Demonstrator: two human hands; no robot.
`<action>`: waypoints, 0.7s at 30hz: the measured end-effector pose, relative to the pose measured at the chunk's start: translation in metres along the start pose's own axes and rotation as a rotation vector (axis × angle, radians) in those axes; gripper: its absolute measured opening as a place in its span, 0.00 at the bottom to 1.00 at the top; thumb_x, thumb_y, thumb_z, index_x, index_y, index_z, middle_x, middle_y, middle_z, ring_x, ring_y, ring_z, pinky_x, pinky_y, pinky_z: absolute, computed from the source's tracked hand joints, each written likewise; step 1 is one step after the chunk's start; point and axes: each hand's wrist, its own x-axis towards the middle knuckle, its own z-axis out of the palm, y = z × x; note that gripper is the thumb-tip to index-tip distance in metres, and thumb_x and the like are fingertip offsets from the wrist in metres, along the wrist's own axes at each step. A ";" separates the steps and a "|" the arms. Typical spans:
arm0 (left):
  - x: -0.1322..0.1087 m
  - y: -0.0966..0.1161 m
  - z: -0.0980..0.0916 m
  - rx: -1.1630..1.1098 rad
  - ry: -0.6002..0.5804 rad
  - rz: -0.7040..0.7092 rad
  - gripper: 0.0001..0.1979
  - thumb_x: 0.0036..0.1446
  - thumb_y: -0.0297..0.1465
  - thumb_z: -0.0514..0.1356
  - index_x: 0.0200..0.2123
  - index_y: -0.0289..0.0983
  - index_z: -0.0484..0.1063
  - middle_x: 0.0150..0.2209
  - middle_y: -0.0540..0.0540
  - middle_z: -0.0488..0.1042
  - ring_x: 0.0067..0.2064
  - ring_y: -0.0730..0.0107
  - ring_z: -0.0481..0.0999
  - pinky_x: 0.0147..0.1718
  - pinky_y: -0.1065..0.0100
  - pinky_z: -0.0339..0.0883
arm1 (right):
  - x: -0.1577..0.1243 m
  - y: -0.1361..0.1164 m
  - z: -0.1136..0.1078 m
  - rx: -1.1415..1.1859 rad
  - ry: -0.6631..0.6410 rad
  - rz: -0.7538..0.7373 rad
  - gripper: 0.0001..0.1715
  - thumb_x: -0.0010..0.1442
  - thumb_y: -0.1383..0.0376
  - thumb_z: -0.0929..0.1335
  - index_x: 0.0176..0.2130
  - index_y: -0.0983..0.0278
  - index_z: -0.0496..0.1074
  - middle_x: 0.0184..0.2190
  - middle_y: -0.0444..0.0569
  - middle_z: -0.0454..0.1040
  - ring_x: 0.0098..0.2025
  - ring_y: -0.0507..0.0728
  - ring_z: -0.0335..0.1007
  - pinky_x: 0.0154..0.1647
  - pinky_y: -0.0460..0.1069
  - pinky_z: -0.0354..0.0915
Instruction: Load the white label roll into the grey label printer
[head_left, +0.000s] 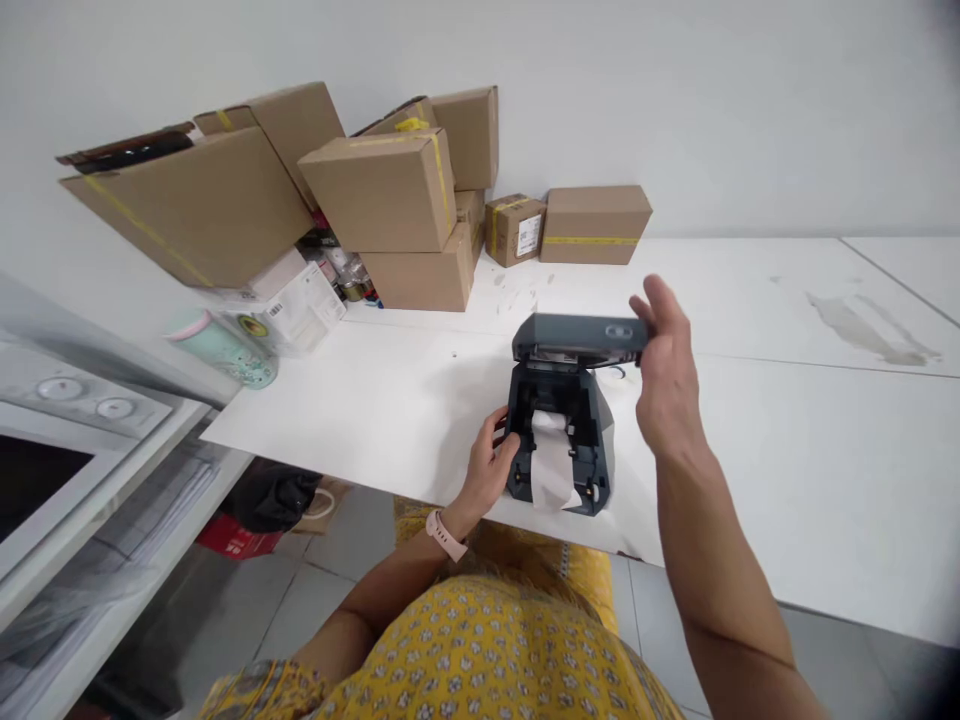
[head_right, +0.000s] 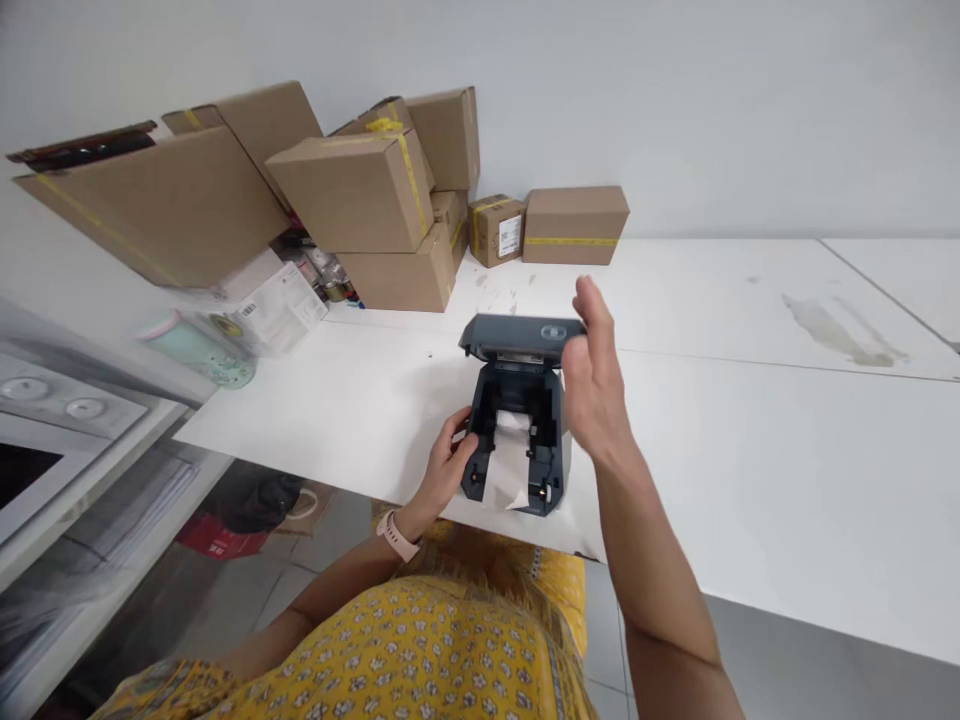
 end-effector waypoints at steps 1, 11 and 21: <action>0.000 0.001 0.000 0.005 -0.005 0.003 0.26 0.67 0.41 0.58 0.64 0.41 0.62 0.65 0.37 0.67 0.63 0.55 0.70 0.59 0.56 0.68 | 0.014 0.002 0.002 0.007 0.012 -0.003 0.36 0.72 0.42 0.52 0.72 0.47 0.51 0.74 0.47 0.53 0.72 0.65 0.57 0.70 0.66 0.59; 0.019 -0.005 -0.001 0.086 0.004 0.044 0.29 0.62 0.35 0.61 0.65 0.40 0.62 0.65 0.36 0.67 0.65 0.53 0.67 0.60 0.54 0.67 | 0.106 0.042 0.019 -0.216 0.016 -0.008 0.38 0.71 0.45 0.57 0.71 0.57 0.51 0.72 0.55 0.57 0.73 0.63 0.55 0.72 0.64 0.56; 0.053 0.014 0.010 0.364 -0.004 0.036 0.39 0.54 0.26 0.61 0.69 0.38 0.57 0.62 0.38 0.73 0.60 0.50 0.74 0.61 0.51 0.66 | -0.005 0.044 0.013 -0.546 -0.307 -0.160 0.18 0.70 0.61 0.60 0.44 0.62 0.78 0.45 0.53 0.83 0.48 0.61 0.78 0.54 0.57 0.69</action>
